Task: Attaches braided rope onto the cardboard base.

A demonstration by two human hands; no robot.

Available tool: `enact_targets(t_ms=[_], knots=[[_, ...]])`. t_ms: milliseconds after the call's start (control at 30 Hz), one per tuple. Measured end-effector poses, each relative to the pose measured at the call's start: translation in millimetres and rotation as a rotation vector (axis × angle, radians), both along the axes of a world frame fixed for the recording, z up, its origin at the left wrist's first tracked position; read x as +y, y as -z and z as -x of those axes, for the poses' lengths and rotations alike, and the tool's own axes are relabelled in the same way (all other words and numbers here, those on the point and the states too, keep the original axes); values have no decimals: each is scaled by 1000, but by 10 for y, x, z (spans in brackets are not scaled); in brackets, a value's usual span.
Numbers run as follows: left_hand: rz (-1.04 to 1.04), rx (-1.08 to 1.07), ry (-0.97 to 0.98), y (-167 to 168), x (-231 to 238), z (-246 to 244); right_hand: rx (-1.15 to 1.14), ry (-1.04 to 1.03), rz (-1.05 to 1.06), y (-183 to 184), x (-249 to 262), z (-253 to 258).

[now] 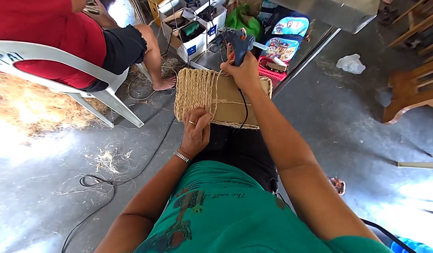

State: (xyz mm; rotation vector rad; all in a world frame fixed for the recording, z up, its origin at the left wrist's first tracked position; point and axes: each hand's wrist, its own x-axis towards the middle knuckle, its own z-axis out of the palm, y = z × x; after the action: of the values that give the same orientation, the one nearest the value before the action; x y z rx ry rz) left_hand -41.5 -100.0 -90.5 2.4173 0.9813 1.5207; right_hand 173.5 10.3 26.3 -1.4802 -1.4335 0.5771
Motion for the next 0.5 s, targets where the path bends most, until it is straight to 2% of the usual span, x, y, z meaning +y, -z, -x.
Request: enact_targets(t_ms=[167,500], knots=[[5,32,27,-21,5,16,-29,12,-15,-16,-38,-17],[60,6,-111,-113,20,-96,-58,25,-48,5,-52,49]])
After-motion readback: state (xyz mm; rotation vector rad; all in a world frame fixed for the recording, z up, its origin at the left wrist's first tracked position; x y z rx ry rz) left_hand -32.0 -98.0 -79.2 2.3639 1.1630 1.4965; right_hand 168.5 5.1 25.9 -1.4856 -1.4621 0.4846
